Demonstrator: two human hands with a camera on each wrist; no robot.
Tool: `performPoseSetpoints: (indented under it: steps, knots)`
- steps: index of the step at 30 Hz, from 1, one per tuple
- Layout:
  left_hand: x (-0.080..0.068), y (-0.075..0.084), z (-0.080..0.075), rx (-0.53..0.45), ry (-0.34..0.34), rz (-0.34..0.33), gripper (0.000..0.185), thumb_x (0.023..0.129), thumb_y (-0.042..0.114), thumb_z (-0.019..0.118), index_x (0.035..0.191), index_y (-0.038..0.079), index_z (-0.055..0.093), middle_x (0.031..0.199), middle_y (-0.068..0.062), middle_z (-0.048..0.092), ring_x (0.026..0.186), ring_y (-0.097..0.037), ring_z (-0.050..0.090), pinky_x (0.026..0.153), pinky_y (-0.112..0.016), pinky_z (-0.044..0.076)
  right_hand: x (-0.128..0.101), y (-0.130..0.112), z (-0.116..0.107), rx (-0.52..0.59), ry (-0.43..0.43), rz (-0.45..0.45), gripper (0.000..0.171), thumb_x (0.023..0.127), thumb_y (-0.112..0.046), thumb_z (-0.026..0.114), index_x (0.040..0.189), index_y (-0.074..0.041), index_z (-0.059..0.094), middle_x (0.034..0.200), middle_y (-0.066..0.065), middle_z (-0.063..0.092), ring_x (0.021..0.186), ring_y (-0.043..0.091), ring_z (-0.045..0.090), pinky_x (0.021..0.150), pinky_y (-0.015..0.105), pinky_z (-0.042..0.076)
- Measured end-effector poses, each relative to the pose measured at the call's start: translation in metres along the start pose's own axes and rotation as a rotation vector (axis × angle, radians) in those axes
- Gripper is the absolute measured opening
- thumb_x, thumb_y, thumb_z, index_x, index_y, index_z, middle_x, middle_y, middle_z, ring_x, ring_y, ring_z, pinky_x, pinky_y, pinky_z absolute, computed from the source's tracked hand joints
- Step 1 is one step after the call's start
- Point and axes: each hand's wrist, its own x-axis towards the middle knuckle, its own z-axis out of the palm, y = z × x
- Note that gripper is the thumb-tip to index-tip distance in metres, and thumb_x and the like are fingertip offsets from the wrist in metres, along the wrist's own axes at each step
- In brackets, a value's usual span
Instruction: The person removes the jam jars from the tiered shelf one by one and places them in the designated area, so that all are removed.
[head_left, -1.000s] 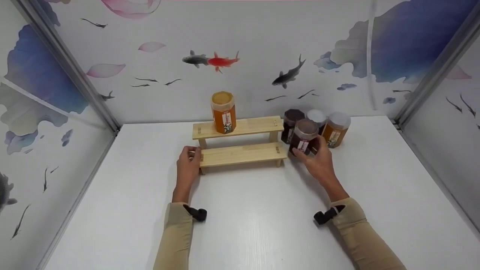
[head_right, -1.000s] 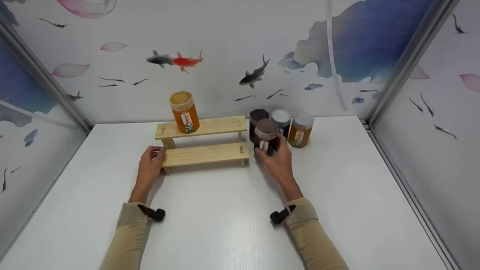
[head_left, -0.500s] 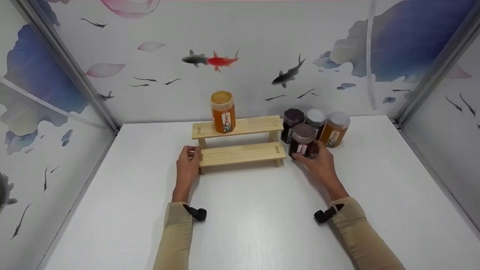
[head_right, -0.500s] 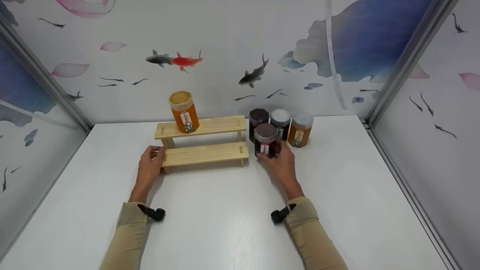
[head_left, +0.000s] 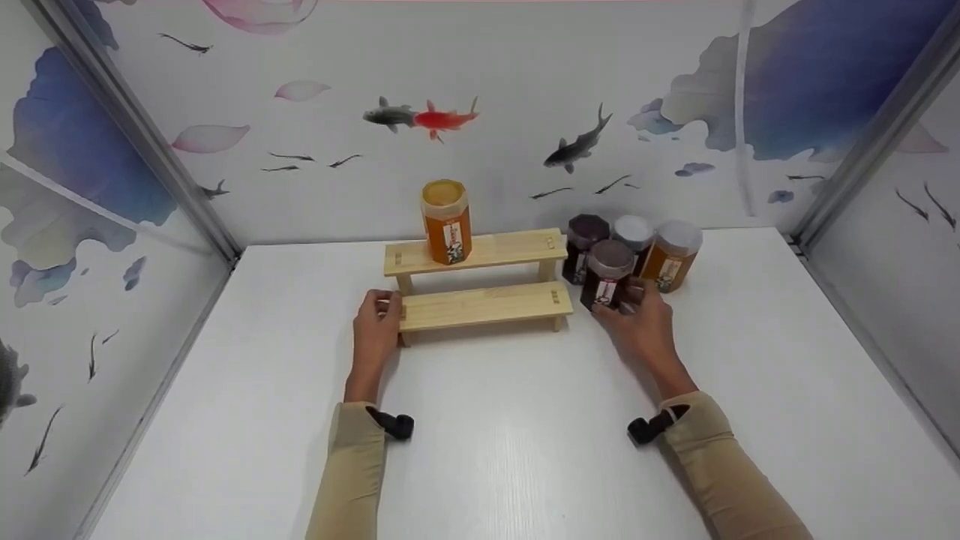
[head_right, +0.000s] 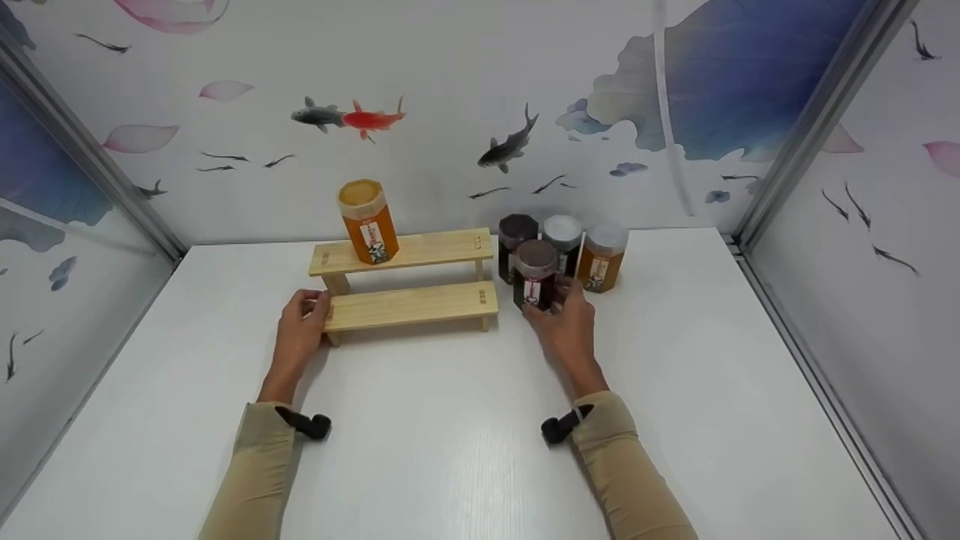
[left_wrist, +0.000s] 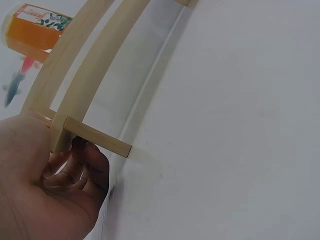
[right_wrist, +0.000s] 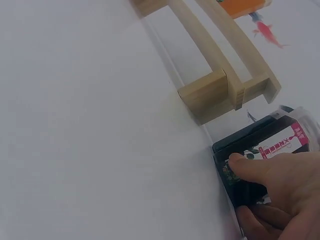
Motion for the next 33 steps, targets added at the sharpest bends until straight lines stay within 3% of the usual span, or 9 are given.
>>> performPoseSetpoints:
  steps: [7, 12, 18, 22, 27, 30, 33]
  knots:
    - [0.0, -0.001, -0.001, -0.012, 0.003, 0.033, 0.037, 0.114, 0.038, 0.054, 0.132, 0.007, 0.063, 0.117, -0.013, 0.069, 0.101, -0.023, 0.064, 0.077, -0.031, 0.054, 0.001, 0.002, 0.001, 0.066, -0.001, -0.091, 0.072, 0.099, -0.017, 0.08, 0.159, -0.001, 0.043, 0.158, 0.026, 0.054, 0.148, 0.04, 0.055, 0.118, 0.048, 0.051]
    - [-0.001, -0.001, -0.001, -0.001, 0.006, 0.025, 0.038, 0.114, 0.039, 0.053, 0.133, 0.008, 0.063, 0.117, -0.012, 0.069, 0.1, -0.022, 0.063, 0.076, -0.029, 0.053, 0.001, 0.003, 0.001, 0.051, -0.006, -0.083, 0.072, 0.099, -0.018, 0.079, 0.16, 0.0, 0.043, 0.157, 0.027, 0.055, 0.147, 0.04, 0.056, 0.117, 0.048, 0.051]
    - [-0.001, -0.001, 0.0, -0.001, 0.004, 0.016, 0.037, 0.114, 0.04, 0.053, 0.133, 0.009, 0.062, 0.116, -0.012, 0.068, 0.097, -0.021, 0.063, 0.074, -0.029, 0.053, 0.001, -0.004, -0.001, 0.013, 0.078, -0.101, 0.08, 0.095, -0.04, 0.085, 0.154, -0.002, 0.048, 0.149, 0.022, 0.061, 0.138, 0.039, 0.06, 0.113, 0.052, 0.053]
    - [-0.001, -0.001, 0.0, -0.005, 0.003, 0.011, 0.036, 0.114, 0.04, 0.053, 0.133, 0.01, 0.062, 0.116, -0.011, 0.067, 0.097, -0.021, 0.063, 0.074, -0.029, 0.053, -0.001, -0.011, 0.002, 0.034, 0.24, -0.218, 0.076, 0.092, -0.052, 0.085, 0.147, -0.007, 0.057, 0.139, 0.015, 0.066, 0.131, 0.035, 0.063, 0.106, 0.052, 0.055]
    - [-0.001, 0.0, -0.001, -0.003, -0.002, 0.007, 0.037, 0.114, 0.04, 0.053, 0.133, 0.009, 0.062, 0.117, -0.011, 0.068, 0.099, -0.021, 0.063, 0.075, -0.029, 0.053, -0.006, -0.025, 0.01, -0.021, 0.426, -0.431, 0.067, 0.096, -0.038, 0.084, 0.147, -0.006, 0.056, 0.144, 0.014, 0.062, 0.137, 0.03, 0.058, 0.113, 0.052, 0.051]
    - [-0.001, 0.0, 0.0, -0.002, -0.004, 0.006, 0.037, 0.115, 0.039, 0.052, 0.134, 0.009, 0.062, 0.117, -0.012, 0.068, 0.098, -0.021, 0.063, 0.074, -0.028, 0.054, -0.01, -0.036, 0.017, -0.033, 0.482, -0.567, 0.058, 0.099, -0.028, 0.082, 0.147, -0.004, 0.058, 0.145, 0.014, 0.062, 0.138, 0.029, 0.056, 0.116, 0.051, 0.047]
    - [-0.001, -0.001, 0.001, -0.001, 0.001, 0.012, 0.037, 0.114, 0.039, 0.052, 0.133, 0.008, 0.062, 0.116, -0.012, 0.068, 0.097, -0.021, 0.063, 0.074, -0.028, 0.053, -0.016, -0.05, 0.029, -0.002, 0.466, -0.662, 0.049, 0.101, -0.02, 0.079, 0.144, -0.003, 0.061, 0.142, 0.014, 0.064, 0.135, 0.029, 0.057, 0.113, 0.049, 0.046]
